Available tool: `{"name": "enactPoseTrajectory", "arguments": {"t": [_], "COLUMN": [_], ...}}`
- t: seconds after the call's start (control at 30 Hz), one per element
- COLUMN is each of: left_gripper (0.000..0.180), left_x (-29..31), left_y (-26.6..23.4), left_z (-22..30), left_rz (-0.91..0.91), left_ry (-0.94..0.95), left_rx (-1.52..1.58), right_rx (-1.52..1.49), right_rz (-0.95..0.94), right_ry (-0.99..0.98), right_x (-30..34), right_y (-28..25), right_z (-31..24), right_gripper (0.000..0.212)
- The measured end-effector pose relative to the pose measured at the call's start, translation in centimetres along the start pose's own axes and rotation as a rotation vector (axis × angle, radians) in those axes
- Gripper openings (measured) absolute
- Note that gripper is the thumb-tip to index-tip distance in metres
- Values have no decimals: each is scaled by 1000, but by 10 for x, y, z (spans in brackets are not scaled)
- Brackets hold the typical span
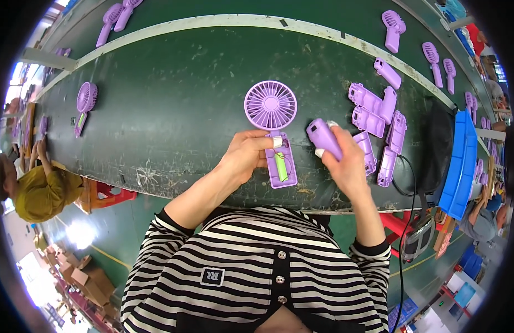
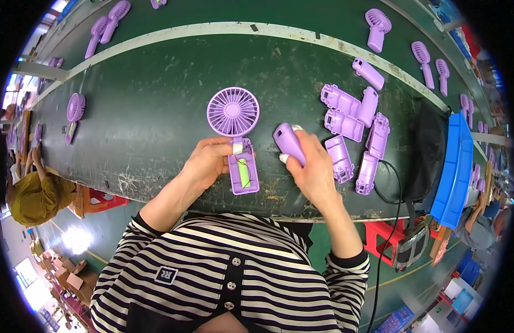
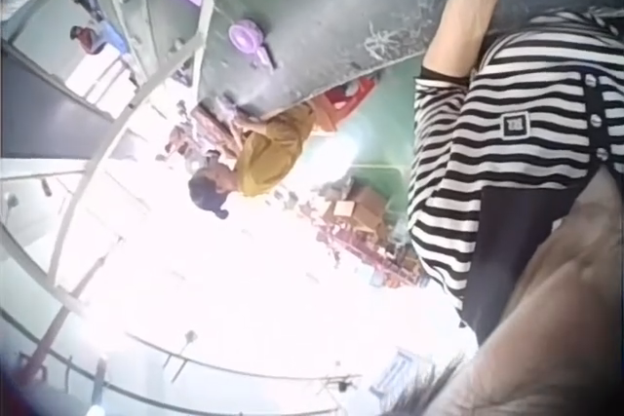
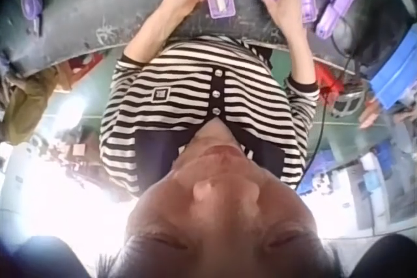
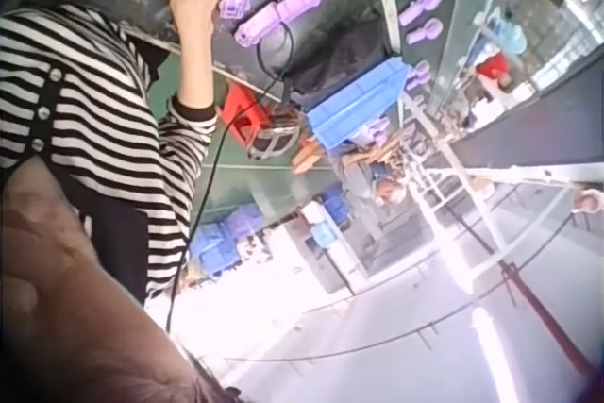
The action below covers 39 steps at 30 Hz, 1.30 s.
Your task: The person assembles portable handheld fans by hand, inserting a battery into a fan casing.
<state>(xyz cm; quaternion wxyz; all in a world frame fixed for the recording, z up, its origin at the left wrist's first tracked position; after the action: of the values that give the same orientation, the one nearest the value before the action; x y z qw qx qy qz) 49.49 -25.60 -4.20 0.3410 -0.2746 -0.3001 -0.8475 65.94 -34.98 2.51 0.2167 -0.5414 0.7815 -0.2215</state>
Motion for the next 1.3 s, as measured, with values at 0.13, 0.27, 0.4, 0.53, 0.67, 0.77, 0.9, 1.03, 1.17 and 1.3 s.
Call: {"name": "enactPoseTrajectory", "arguments": {"t": [0.13, 0.27, 0.4, 0.53, 0.67, 0.77, 0.9, 1.03, 1.17, 1.3], "left_gripper": [26, 25, 22, 27, 40, 45, 49, 51, 51, 50], "left_x": [2, 2, 2, 2, 2, 4, 5, 5, 4, 3], "left_y": [3, 7, 9, 8, 9, 13, 17, 16, 15, 15], "left_z": [-2, -2, -2, -3, -1, 3, 4, 3, 2, 2], "left_rz": [-23, -33, -17, -21, -40, -82, -66, -99, -99, -96], "left_ry": [0, 2, -5, -1, 2, 19, 24, 31, 38, 46], "left_rx": [-8, -57, -8, 13, 94, 100, 144, 140, 153, 160], "right_rx": [214, 353, 547, 312, 216, 209, 242, 235, 229, 269], "right_rz": [39, 13, 44, 119, -12, -22, -28, -42, -49, -61], "right_ry": [117, 111, 11, -4, -83, -100, -63, -54, -49, -63], "right_x": [22, 30, 29, 32, 36, 27, 12, 6, 5, 4], "right_y": [3, 4, 2, -2, 16, 31, 45, 53, 56, 57], "right_z": [-2, -7, -18, -52, -80, -86, -75, -68, -64, -64], "right_gripper": [50, 51, 54, 55, 53, 50, 42, 42, 42, 43]}}
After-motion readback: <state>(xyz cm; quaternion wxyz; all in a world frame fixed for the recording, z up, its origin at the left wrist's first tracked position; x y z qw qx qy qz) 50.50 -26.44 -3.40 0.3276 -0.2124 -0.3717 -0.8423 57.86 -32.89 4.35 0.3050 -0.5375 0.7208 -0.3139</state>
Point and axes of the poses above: each hand's wrist, its own x-axis away from the middle knuckle, its own y-axis out of the palm, z = x × y, the point moved 6 cm from there along -x, towards the middle knuckle, and after that the axes turned 13 degrees about -x, right-handed, at the moved point
